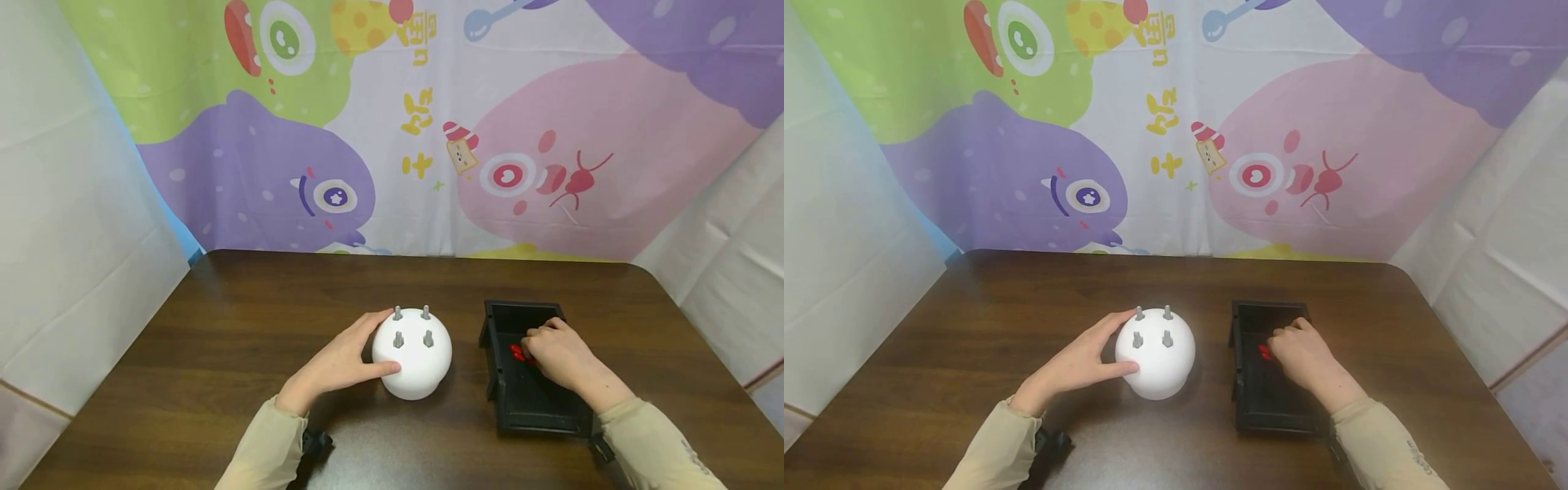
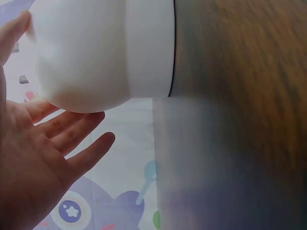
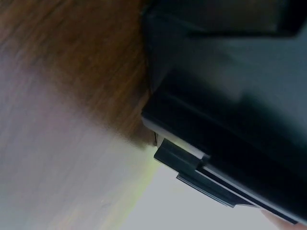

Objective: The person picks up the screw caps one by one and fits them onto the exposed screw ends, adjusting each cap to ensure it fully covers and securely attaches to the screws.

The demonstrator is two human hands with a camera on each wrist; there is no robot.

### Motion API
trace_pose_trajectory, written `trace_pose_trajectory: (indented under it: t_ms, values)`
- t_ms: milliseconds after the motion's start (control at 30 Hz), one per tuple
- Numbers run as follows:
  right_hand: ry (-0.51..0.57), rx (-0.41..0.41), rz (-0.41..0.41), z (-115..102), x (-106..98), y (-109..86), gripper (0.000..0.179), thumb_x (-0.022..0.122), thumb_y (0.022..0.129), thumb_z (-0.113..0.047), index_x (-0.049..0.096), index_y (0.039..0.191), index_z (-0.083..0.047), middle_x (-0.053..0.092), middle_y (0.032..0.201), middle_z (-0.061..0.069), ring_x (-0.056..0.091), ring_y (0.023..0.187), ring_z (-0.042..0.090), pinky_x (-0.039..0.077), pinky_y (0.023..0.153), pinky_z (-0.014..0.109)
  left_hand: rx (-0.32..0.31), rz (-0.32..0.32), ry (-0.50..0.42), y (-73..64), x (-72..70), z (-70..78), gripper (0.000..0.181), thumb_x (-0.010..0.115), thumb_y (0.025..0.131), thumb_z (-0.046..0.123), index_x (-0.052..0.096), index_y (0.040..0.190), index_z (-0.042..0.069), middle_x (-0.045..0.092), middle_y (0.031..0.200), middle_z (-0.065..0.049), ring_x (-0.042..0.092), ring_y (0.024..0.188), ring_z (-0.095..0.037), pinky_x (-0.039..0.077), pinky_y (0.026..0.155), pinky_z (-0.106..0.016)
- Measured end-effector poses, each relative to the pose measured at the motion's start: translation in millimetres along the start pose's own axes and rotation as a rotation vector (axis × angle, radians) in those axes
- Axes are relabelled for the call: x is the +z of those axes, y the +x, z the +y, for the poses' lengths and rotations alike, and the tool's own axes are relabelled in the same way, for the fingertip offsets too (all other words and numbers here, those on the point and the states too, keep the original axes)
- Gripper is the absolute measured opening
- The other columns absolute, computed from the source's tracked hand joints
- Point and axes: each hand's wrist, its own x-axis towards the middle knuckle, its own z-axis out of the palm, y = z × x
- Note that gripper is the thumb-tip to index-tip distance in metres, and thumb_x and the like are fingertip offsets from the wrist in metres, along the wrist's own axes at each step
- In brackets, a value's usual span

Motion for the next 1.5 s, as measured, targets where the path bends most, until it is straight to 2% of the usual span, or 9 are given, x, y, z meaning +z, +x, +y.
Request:
trace_pose_trajectory:
  t_ms: [233, 500, 967, 1300, 1500]
  values:
    - [0.026, -0.007, -0.011, 0, -3, 0.5, 0.03, 0.075, 0.062, -0.002, 0.05, 0.058, -0.018, 0.047, 0.058, -0.007, 0.053, 0.058, 0.013, 0.041, 0.078, 0.041, -0.001, -0.003, -0.005, 0.6, -0.6, 1.1, 0.089, 0.063, 0.071, 0.063, 0.03, 0.142, 0.023, 0.04, 0.136, 0.006, 0.042, 0.121, -0.012, 0.037, 0.098, -0.04]
    - [0.073, 0.002, 0.019, 0, -4, -1.1, 0.032, 0.074, 0.066, -0.003, 0.045, 0.064, -0.017, 0.047, 0.058, -0.009, 0.056, 0.061, 0.014, 0.043, 0.08, 0.042, -0.007, -0.007, -0.009, 0.9, -0.6, 1.9, 0.089, 0.064, 0.071, 0.063, 0.029, 0.142, 0.023, 0.04, 0.136, 0.006, 0.041, 0.122, -0.013, 0.036, 0.099, -0.04]
    - [0.098, 0.011, 0.055, -2, -15, -3.1, 0.025, 0.074, 0.066, -0.004, 0.053, 0.07, -0.017, 0.051, 0.064, -0.008, 0.055, 0.064, 0.013, 0.045, 0.077, 0.042, -0.014, -0.009, -0.012, -0.3, -1.1, 2.1, 0.088, 0.063, 0.071, 0.063, 0.029, 0.143, 0.024, 0.039, 0.137, 0.006, 0.041, 0.123, -0.012, 0.036, 0.099, -0.04]
    - [0.059, -0.008, 0.143, -2, -29, -5.1, 0.023, 0.075, 0.065, -0.003, 0.056, 0.071, -0.017, 0.053, 0.066, -0.006, 0.058, 0.066, 0.015, 0.046, 0.075, 0.039, -0.017, -0.012, -0.015, -0.9, -0.9, 1.5, 0.089, 0.063, 0.071, 0.064, 0.029, 0.143, 0.023, 0.039, 0.137, 0.006, 0.041, 0.123, -0.013, 0.036, 0.099, -0.041]
    - [0.059, 0.029, 0.176, -4, -33, -5.3, 0.019, 0.073, 0.068, -0.006, 0.059, 0.073, -0.016, 0.054, 0.068, -0.005, 0.058, 0.067, 0.016, 0.045, 0.076, 0.04, -0.007, -0.007, -0.017, -0.7, -0.8, 1.6, 0.089, 0.064, 0.071, 0.062, 0.029, 0.143, 0.021, 0.04, 0.136, 0.005, 0.041, 0.122, -0.014, 0.036, 0.099, -0.041]
